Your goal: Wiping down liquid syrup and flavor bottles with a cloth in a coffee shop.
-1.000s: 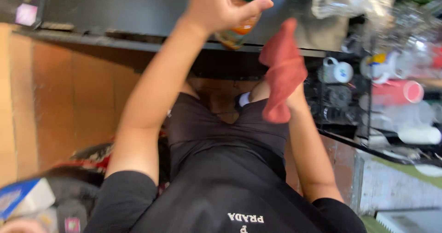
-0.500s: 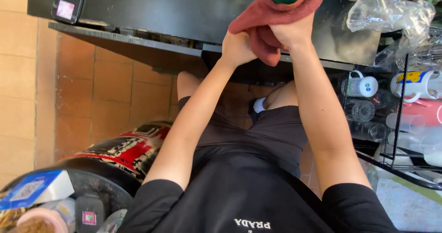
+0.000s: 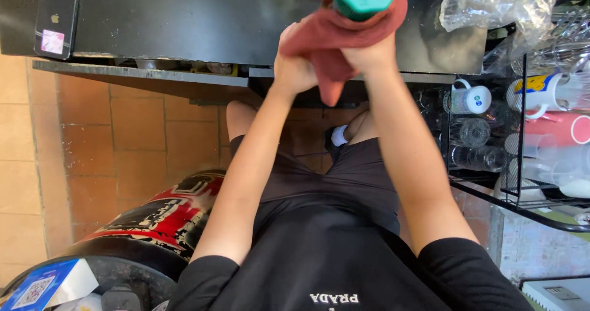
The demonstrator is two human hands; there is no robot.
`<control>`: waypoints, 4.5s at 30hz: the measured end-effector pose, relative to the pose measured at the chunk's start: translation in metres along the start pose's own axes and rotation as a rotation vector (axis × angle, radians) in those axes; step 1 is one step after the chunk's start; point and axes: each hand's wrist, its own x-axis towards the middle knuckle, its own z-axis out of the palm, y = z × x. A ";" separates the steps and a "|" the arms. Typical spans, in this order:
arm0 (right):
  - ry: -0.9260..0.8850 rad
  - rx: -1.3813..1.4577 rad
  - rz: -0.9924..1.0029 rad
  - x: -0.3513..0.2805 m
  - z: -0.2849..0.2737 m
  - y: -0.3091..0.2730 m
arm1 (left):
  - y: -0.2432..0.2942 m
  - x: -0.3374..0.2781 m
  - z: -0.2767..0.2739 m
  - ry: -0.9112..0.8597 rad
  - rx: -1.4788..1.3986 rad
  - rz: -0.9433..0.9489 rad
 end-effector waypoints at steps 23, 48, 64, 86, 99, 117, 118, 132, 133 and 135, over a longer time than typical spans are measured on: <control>0.513 -0.319 -0.170 -0.039 -0.005 0.055 | 0.021 -0.007 -0.028 0.078 -0.387 -0.135; 0.304 -0.302 0.019 -0.088 0.032 0.063 | 0.009 -0.011 0.009 0.213 -0.320 -0.057; 0.265 -0.164 0.044 -0.005 0.001 -0.005 | 0.018 -0.012 0.005 0.161 0.011 -0.083; 0.491 -0.419 -0.003 -0.038 0.011 0.113 | 0.052 -0.013 0.006 0.294 0.139 -0.092; 0.445 -0.135 0.052 -0.051 -0.001 0.130 | -0.030 -0.007 -0.032 -0.103 -0.303 -0.078; 0.220 -0.172 -0.110 -0.016 0.014 0.045 | -0.011 0.000 -0.023 0.067 -0.353 -0.221; 0.178 -0.056 -0.058 -0.009 0.010 0.046 | 0.010 0.008 -0.040 0.038 -0.447 -0.216; 0.029 -0.154 -0.017 0.003 -0.002 0.047 | -0.001 -0.018 0.011 0.238 0.244 -0.134; -0.020 -0.092 -0.017 0.005 -0.007 0.045 | 0.006 -0.016 0.008 0.267 0.262 -0.093; -0.069 -0.032 -0.022 0.012 -0.016 0.040 | 0.011 -0.013 0.001 0.299 0.282 -0.049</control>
